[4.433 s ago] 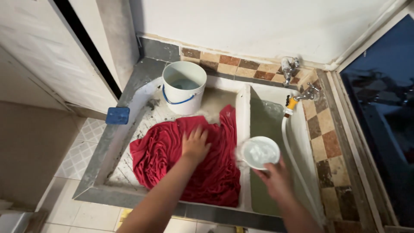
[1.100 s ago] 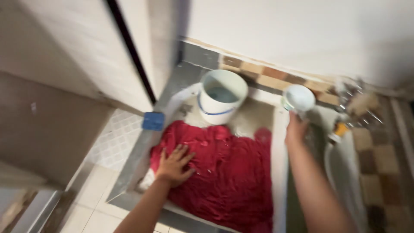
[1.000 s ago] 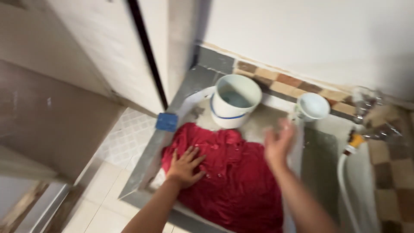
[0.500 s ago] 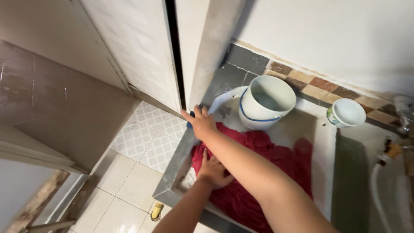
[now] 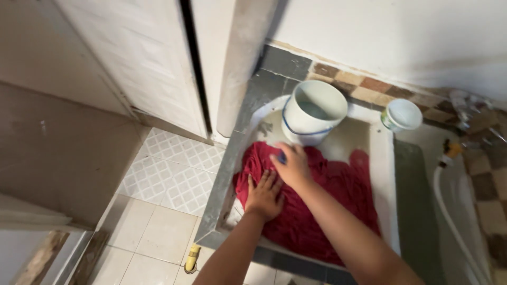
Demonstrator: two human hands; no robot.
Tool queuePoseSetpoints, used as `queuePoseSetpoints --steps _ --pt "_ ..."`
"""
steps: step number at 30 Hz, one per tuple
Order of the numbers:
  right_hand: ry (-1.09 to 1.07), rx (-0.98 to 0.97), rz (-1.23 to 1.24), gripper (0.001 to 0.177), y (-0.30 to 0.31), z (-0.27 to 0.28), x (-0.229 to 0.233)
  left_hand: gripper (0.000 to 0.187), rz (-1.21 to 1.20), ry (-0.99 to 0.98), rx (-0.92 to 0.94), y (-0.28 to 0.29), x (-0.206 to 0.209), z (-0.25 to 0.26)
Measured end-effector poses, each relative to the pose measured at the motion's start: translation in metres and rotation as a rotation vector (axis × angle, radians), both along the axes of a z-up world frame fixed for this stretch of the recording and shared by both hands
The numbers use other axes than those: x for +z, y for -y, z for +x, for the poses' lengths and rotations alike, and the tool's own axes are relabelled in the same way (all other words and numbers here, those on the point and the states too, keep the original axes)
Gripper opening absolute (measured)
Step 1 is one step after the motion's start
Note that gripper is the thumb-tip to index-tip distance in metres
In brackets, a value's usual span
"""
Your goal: The person is seen washing a red cloth in a sink and then using it with a stick to clean the floor in a bedroom.
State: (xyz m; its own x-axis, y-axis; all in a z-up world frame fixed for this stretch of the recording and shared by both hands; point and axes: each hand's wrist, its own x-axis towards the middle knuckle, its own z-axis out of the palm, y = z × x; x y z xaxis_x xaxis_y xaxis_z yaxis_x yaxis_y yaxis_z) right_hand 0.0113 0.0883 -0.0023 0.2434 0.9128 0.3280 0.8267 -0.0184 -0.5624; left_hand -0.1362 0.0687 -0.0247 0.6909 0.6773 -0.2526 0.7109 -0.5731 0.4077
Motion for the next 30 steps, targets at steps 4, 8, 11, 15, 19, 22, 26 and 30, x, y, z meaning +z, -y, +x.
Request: queuePoseSetpoints --steps 4,8,11,15,19,22,26,30 --pt "0.117 -0.33 -0.735 0.07 0.086 -0.027 0.036 0.06 0.168 0.112 0.047 -0.002 -0.037 0.003" --pt "0.586 -0.253 -0.411 0.069 0.113 0.004 -0.055 0.063 0.185 0.068 0.049 -0.002 -0.047 0.007" --pt "0.498 -0.386 -0.603 0.076 0.112 0.032 -0.06 0.064 0.243 0.075 0.041 0.002 -0.054 0.004" --pt "0.278 -0.657 -0.561 0.083 0.113 0.079 -0.075 0.064 0.235 0.057 0.061 -0.007 -0.05 0.008" --pt "0.187 -0.517 -0.528 0.095 0.123 0.037 -0.067 0.063 0.235 0.069 0.059 -0.003 -0.052 0.004" --pt "0.333 -0.209 -0.27 0.077 0.146 0.012 -0.098 0.064 0.235 0.101 0.064 -0.006 -0.053 0.007" --pt "0.403 -0.304 -0.379 0.072 0.146 0.022 -0.079 0.063 0.245 0.093 0.047 -0.001 -0.059 0.002" --pt "0.216 -0.702 -0.342 0.063 0.123 0.023 -0.061 0.062 0.284 0.111 0.064 -0.009 -0.056 0.006"
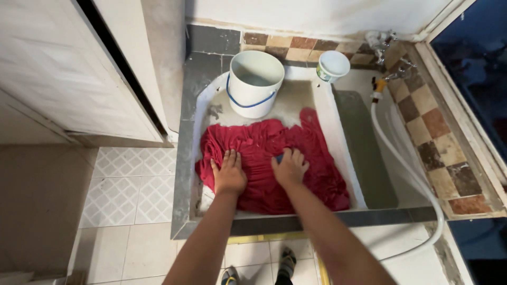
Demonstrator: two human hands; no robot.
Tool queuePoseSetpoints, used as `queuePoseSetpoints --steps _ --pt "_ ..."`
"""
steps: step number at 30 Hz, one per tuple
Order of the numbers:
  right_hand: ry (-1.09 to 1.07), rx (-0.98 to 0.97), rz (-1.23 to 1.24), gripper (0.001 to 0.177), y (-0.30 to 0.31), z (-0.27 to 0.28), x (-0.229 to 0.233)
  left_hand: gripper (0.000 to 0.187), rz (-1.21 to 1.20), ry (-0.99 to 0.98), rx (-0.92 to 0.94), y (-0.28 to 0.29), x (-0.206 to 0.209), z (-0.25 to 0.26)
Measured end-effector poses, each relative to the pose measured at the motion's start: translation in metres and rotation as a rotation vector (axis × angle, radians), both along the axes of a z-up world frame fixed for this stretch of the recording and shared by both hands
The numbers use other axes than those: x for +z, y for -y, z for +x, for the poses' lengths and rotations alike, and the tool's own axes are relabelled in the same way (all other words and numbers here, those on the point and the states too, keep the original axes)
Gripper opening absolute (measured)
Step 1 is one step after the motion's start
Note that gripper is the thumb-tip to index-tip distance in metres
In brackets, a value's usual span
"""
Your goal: The person is seen washing a red cloth in a sink and then using it with a stick to clean the floor in a bedroom.
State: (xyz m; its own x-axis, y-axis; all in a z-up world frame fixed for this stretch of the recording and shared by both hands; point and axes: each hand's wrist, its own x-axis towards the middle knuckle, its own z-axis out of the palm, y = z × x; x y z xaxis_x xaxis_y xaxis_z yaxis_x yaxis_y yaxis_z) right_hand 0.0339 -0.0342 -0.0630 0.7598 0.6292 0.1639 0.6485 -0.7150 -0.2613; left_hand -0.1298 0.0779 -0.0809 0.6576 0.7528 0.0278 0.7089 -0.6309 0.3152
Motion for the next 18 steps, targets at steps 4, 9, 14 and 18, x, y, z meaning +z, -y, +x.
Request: queuePoseSetpoints --steps 4,9,14,18 --pt "-0.114 -0.024 0.108 0.058 -0.004 -0.006 0.013 0.061 -0.018 0.007 0.0 0.005 -0.005 0.002" --pt "-0.662 0.012 0.896 0.051 0.031 0.053 -0.056 0.068 0.311 -0.01 -0.278 0.033 0.022 0.028" --pt "-1.293 -0.251 1.03 0.04 0.082 0.077 -0.029 0.052 -0.063 0.288 -0.474 0.074 0.019 0.043" --pt "-1.049 -0.016 0.699 0.039 0.065 0.04 0.051 0.031 -0.152 0.063 -0.422 0.084 0.038 0.026"
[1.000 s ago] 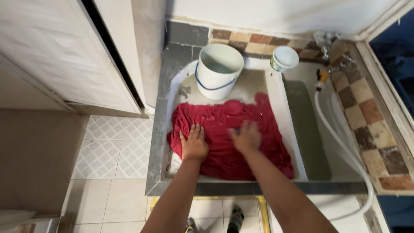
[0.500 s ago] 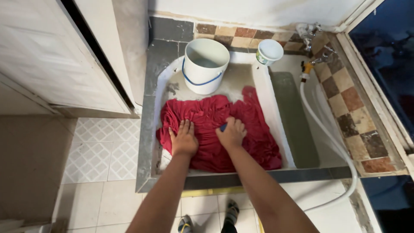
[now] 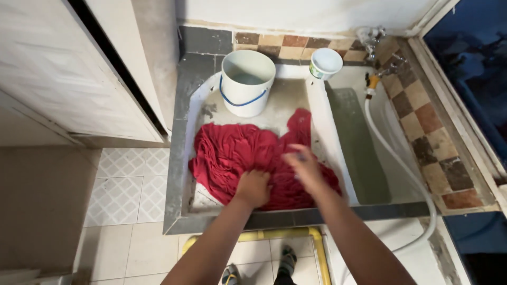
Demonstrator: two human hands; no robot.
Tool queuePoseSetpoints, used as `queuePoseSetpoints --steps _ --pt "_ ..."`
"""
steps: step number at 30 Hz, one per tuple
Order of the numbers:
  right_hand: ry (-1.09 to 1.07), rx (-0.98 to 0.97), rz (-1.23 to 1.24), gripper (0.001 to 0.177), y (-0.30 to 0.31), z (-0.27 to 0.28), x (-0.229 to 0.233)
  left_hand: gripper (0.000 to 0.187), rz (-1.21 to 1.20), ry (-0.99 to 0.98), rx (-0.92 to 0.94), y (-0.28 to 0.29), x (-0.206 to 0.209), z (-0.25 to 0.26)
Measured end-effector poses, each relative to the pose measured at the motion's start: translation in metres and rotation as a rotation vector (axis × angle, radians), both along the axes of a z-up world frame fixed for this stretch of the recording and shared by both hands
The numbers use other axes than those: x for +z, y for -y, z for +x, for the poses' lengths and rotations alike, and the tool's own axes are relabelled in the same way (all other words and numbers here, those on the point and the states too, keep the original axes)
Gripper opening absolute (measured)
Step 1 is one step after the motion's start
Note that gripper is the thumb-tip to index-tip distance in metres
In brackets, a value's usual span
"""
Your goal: The person is seen washing a red cloth in a sink and then using it with a stick to clean the floor in a bedroom.
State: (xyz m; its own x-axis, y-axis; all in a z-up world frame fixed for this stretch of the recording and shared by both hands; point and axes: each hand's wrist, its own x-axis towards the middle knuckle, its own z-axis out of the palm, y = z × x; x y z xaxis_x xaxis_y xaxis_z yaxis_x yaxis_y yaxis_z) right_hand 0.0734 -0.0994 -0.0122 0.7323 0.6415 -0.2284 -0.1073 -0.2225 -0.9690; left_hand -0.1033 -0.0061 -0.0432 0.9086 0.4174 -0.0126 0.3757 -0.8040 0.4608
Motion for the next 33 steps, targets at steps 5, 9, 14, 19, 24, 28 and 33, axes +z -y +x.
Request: queuePoseSetpoints --steps 5,9,14,19,24,28,33 --pt "0.998 0.468 -0.257 0.067 -0.036 -0.053 -0.026 0.029 0.028 -0.113 0.098 0.011 0.024 -0.025" --pt "1.245 0.617 -0.527 0.079 -0.055 -0.04 -0.033 0.029 0.034 -0.077 0.159 0.009 0.015 -0.022" --pt "1.165 0.531 -0.624 0.084 -0.087 0.026 -0.059 0.032 0.028 -0.121 0.188 0.011 0.009 -0.022" --pt "1.181 0.429 -0.726 0.086 -0.107 0.108 -0.067 0.032 0.01 -0.104 0.223 0.012 0.009 -0.023" --pt "1.258 0.37 -0.691 0.078 -0.111 0.146 -0.09 0.03 -0.043 -0.08 0.257 0.012 0.016 -0.023" --pt "1.234 0.189 -0.52 0.075 -0.104 0.138 -0.072 0.028 -0.031 0.021 0.281 0.014 0.016 -0.025" --pt "1.142 0.091 -0.44 0.079 -0.071 0.114 -0.034 0.027 -0.035 0.009 0.291 0.017 0.014 -0.026"
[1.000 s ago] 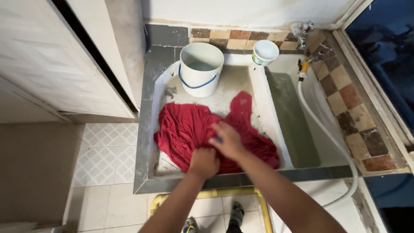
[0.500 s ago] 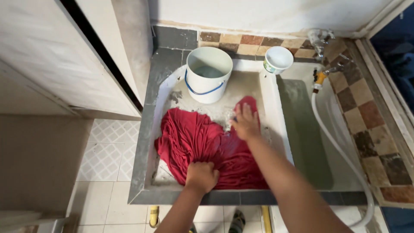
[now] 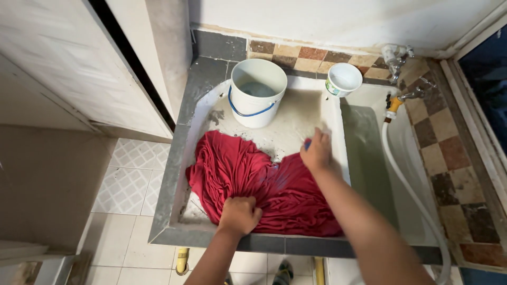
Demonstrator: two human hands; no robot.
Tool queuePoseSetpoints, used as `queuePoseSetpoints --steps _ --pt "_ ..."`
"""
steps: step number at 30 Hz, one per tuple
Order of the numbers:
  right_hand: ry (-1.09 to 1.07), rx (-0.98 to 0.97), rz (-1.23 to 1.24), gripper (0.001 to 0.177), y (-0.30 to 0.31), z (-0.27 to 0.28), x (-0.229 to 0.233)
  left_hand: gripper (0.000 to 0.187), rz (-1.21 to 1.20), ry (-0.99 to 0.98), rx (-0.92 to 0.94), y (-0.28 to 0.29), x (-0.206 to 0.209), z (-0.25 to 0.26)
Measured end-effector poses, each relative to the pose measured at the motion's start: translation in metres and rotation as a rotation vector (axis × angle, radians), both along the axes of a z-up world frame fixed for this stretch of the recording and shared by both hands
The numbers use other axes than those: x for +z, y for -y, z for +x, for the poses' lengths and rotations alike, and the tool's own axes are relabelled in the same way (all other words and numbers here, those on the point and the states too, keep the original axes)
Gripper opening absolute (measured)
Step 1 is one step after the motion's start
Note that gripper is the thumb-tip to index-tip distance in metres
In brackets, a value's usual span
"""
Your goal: The person is seen washing a red cloth in a sink and then using it with a stick to clean the floor in a bedroom.
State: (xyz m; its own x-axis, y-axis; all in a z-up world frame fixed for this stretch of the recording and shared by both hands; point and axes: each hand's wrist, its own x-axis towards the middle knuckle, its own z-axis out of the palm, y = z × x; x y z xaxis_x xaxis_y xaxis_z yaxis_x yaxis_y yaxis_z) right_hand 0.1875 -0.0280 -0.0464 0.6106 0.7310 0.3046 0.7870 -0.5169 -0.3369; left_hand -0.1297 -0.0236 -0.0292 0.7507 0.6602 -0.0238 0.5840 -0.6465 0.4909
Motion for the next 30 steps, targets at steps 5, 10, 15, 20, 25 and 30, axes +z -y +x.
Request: queuePoseSetpoints --steps 5,10,15,20,25,30 --pt "-0.017 0.269 -0.303 0.067 0.062 -0.088 0.027 0.029 0.022 0.031 -0.007 -0.004 -0.01 0.001" --pt "0.031 0.504 -0.455 0.085 0.082 -0.118 0.01 0.03 0.03 0.003 -0.005 -0.003 -0.006 0.001" --pt "0.004 0.316 -0.274 0.072 0.059 -0.064 -0.026 0.031 0.021 0.007 0.013 -0.004 -0.011 -0.001" --pt "0.004 0.083 -0.097 0.09 0.058 -0.038 -0.015 0.06 0.148 0.251 0.28 -0.033 0.023 -0.006" --pt "-0.262 0.046 0.198 0.067 0.073 -0.035 -0.026 0.083 -0.069 -0.547 0.107 -0.026 0.045 0.023" --pt "-0.259 0.469 0.14 0.06 0.042 -0.124 0.058 0.103 -0.192 -0.482 0.085 -0.006 0.051 0.014"
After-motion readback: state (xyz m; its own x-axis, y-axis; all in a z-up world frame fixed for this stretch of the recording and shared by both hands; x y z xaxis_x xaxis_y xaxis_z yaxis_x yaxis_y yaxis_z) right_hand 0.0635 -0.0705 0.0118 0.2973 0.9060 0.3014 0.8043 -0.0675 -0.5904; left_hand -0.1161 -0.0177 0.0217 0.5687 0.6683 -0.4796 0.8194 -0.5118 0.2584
